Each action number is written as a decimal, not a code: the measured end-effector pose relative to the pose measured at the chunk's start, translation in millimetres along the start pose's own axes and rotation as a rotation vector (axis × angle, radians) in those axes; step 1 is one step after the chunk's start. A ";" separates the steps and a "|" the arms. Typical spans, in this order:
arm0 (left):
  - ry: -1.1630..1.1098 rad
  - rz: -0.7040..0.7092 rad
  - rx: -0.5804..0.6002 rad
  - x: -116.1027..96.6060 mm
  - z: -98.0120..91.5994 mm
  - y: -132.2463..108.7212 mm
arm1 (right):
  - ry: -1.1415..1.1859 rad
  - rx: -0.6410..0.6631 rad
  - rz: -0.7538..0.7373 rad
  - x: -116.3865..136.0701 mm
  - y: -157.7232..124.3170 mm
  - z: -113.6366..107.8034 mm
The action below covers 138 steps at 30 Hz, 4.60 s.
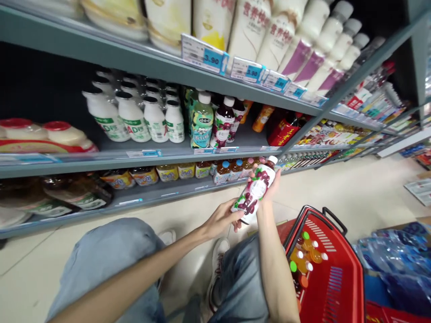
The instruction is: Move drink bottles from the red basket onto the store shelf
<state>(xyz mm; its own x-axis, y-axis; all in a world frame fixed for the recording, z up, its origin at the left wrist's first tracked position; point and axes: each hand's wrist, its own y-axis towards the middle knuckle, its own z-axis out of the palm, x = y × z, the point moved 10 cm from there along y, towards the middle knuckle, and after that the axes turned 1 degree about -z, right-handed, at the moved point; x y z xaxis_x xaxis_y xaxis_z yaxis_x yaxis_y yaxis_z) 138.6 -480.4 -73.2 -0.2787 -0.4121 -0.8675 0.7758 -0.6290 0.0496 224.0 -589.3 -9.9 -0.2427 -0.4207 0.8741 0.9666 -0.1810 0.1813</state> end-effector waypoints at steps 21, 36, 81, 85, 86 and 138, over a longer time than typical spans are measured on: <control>0.267 -0.022 -0.198 4.7 -15.0 24.5 | 0.457 -0.139 0.055 -10.4 9.8 -21.9; 0.306 -0.084 -0.260 2.5 -24.0 19.1 | 0.518 -0.079 0.070 -29.5 16.1 -22.4; 0.939 -0.143 -0.350 -19.0 -29.3 16.3 | 0.439 -0.101 0.035 -25.5 13.9 -20.7; 0.988 -0.139 -0.361 -18.9 -29.2 16.4 | 0.372 -0.138 0.037 -25.0 11.5 -23.4; 0.996 -0.134 -0.363 -19.0 -29.3 16.3 | 0.350 -0.136 0.038 -24.8 11.0 -23.2; 0.461 -0.253 -0.116 21.7 -18.4 14.2 | 0.402 -0.026 0.103 -24.2 14.9 -16.2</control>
<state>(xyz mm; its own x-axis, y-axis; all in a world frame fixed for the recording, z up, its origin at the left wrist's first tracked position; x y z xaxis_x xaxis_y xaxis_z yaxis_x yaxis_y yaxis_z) 154.0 -486.1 -100.5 -0.2078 0.0919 -0.9739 0.7811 -0.5837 -0.2217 242.9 -596.2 -35.6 -0.1626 -0.7507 0.6404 0.9864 -0.1398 0.0865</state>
